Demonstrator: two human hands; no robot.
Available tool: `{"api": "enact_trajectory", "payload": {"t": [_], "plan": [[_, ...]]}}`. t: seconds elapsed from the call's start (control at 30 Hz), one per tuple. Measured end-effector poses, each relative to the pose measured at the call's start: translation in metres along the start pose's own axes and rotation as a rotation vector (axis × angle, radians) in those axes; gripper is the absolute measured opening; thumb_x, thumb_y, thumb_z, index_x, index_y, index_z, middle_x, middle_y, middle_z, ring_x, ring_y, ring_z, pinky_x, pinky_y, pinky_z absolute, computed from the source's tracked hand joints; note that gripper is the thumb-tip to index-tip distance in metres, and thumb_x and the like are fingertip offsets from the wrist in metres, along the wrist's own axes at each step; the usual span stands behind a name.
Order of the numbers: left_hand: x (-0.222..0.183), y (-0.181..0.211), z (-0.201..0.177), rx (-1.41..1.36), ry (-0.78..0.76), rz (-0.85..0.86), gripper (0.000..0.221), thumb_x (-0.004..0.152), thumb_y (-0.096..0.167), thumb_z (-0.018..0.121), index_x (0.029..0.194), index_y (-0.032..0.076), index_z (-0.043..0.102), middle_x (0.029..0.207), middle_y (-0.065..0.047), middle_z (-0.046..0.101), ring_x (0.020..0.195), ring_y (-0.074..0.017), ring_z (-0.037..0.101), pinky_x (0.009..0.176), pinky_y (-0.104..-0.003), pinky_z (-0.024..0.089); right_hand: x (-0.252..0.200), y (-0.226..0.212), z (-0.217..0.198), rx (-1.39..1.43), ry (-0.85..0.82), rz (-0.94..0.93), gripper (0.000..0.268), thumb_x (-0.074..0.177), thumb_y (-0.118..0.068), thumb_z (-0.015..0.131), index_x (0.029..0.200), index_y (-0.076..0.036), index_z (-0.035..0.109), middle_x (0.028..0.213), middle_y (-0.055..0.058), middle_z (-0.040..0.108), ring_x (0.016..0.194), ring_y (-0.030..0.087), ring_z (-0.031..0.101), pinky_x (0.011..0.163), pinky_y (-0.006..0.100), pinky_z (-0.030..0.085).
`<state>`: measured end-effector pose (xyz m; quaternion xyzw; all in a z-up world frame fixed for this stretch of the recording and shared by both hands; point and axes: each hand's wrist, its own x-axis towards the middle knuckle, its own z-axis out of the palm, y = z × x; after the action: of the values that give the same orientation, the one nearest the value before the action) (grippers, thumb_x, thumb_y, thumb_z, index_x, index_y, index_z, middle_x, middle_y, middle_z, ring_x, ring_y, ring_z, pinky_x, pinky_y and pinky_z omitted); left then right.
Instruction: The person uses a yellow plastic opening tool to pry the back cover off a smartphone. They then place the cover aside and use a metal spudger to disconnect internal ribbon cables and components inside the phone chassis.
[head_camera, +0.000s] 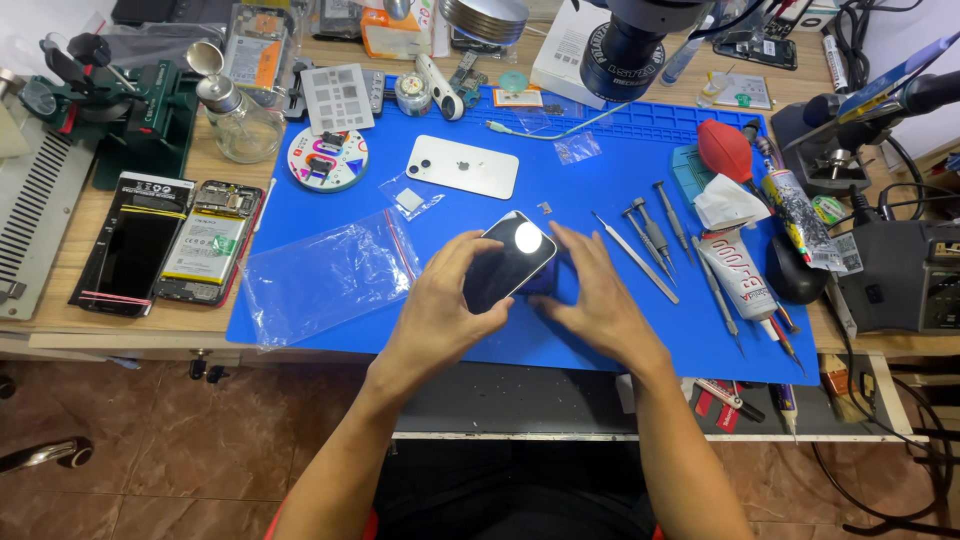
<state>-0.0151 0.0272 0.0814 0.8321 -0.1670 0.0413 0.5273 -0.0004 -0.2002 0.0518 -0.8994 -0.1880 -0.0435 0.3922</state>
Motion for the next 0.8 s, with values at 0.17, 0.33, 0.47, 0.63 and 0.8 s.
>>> {"api": "enact_trajectory", "payload": {"t": [0.17, 0.33, 0.47, 0.63, 0.8], "plan": [[-0.003, -0.002, -0.006, -0.101, 0.011, -0.046, 0.06, 0.08, 0.02, 0.084, 0.136, 0.011, 0.064, 0.137, -0.024, 0.065, 0.123, -0.0462, 0.067, 0.101, -0.053, 0.054, -0.001, 0.01, 0.007, 0.268, 0.092, 0.021, 0.1, 0.074, -0.009, 0.091, 0.158, 0.0, 0.037, 0.137, 0.026, 0.061, 0.133, 0.042, 0.058, 0.124, 0.056, 0.033], [0.007, -0.035, 0.015, -0.652, -0.035, -0.211, 0.055, 0.09, 0.021, 0.082, 0.141, 0.013, 0.063, 0.122, -0.018, 0.073, 0.1, -0.0293, 0.075, 0.086, -0.039, 0.062, 0.002, 0.028, 0.018, 0.586, 0.287, -0.015, 0.099, 0.079, -0.001, 0.088, 0.158, 0.0, 0.03, 0.14, 0.021, 0.06, 0.129, 0.029, 0.063, 0.117, 0.041, 0.047], [0.012, -0.024, 0.022, -1.156, -0.07, -0.349, 0.061, 0.097, 0.03, 0.066, 0.152, 0.006, 0.055, 0.143, -0.028, 0.063, 0.126, -0.0361, 0.066, 0.108, -0.045, 0.052, 0.01, 0.017, 0.001, 0.64, 0.365, -0.012, 0.073, 0.092, -0.008, 0.078, 0.153, 0.001, 0.038, 0.144, 0.023, 0.061, 0.129, 0.029, 0.063, 0.112, 0.043, 0.052], [0.017, -0.037, 0.034, -1.368, -0.141, -0.377, 0.064, 0.101, 0.035, 0.054, 0.159, 0.008, 0.047, 0.149, -0.033, 0.056, 0.135, -0.046, 0.058, 0.116, -0.052, 0.045, 0.022, 0.026, -0.009, 0.668, 0.388, -0.047, 0.069, 0.097, -0.018, 0.075, 0.153, 0.001, 0.039, 0.147, 0.023, 0.058, 0.129, 0.029, 0.062, 0.11, 0.041, 0.055], [0.015, -0.049, 0.043, -1.234, -0.053, -0.205, 0.061, 0.109, 0.045, 0.042, 0.159, 0.009, 0.046, 0.151, -0.028, 0.057, 0.13, -0.0447, 0.063, 0.105, -0.049, 0.054, 0.02, 0.023, 0.001, 0.828, 0.371, 0.075, 0.067, 0.092, -0.02, 0.077, 0.147, 0.005, 0.05, 0.139, 0.027, 0.065, 0.124, 0.033, 0.068, 0.106, 0.039, 0.059]]}}
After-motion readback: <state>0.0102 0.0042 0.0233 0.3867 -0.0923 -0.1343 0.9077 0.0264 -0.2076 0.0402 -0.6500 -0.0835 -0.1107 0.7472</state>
